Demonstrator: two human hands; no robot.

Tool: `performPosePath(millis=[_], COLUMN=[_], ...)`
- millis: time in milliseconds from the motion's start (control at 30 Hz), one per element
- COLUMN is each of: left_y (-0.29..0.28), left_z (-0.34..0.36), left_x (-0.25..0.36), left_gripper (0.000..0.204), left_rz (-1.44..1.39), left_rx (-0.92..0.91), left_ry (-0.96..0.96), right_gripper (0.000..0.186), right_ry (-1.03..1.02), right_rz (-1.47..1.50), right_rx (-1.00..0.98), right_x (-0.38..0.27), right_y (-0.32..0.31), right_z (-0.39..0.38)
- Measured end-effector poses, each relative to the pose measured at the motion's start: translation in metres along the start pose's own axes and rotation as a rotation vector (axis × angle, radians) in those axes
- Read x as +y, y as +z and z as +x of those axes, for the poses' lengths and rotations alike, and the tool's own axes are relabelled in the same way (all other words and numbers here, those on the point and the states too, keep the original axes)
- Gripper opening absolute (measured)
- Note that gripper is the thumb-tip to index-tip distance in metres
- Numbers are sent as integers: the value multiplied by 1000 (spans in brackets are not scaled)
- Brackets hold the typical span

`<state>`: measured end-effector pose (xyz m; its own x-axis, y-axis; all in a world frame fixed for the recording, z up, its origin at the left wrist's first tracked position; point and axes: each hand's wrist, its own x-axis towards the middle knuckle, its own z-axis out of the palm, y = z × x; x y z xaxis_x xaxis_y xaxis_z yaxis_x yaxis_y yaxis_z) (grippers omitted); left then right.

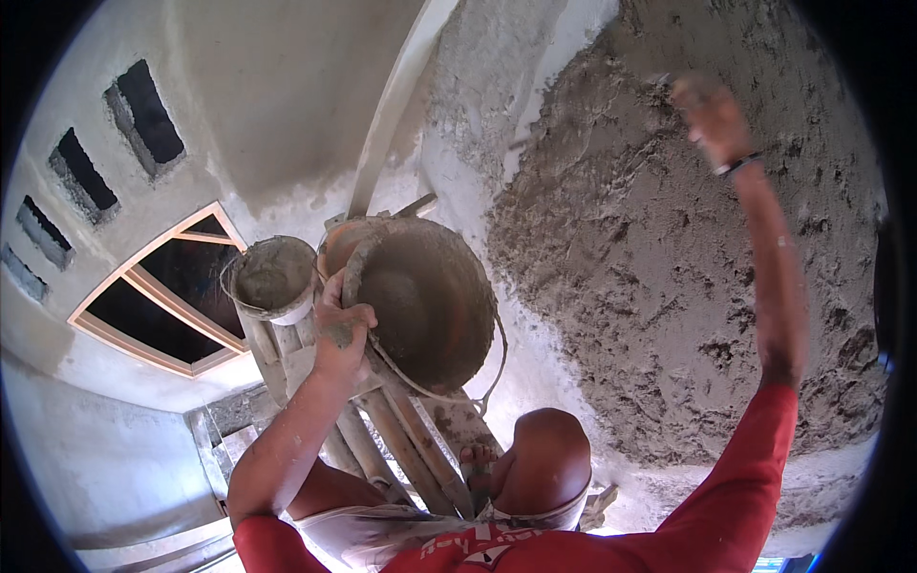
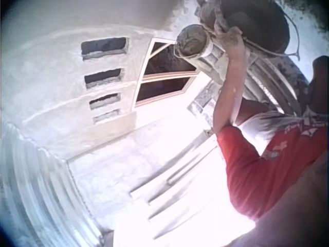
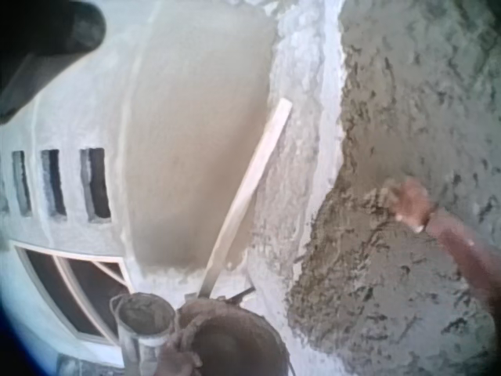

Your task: The person applies cement mixture to a wall using a trowel and then smooths it using a long wooden board while standing on a scaffold.

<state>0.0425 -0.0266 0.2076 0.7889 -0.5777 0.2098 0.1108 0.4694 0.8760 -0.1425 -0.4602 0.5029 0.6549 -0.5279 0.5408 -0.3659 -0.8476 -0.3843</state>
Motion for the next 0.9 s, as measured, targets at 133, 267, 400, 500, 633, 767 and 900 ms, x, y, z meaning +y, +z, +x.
performPosePath(millis=[133,267,400,500,633,767,900], left_y=[10,10,31,35,44,44,47], left_z=[-9,-14,-9,-8,-10,-7,-11], left_x=[-2,-14,-12,-20,-18,-13,-25], left_gripper=[62,61,60,59,60,58,57], left_rz=[-36,55,121,197,178,429,316], left_rx=[41,53,23,-23,-52,-105,-60], left_ry=[-13,-13,-23,52,123,335,148], right_gripper=[34,41,34,25,24,24,26], right_ry=[-190,81,-125,-675,-774,-691,-463], right_rz=[-412,30,69,-539,-837,-682,-306], right_rx=[28,-445,-1018,-655,-610,-823,-964], right_x=[-31,-86,-67,-92,-125,-90,-73], right_y=[-39,12,96,150,198,229,235], right_z=[6,-75,-144,-196,-213,-225,-250])
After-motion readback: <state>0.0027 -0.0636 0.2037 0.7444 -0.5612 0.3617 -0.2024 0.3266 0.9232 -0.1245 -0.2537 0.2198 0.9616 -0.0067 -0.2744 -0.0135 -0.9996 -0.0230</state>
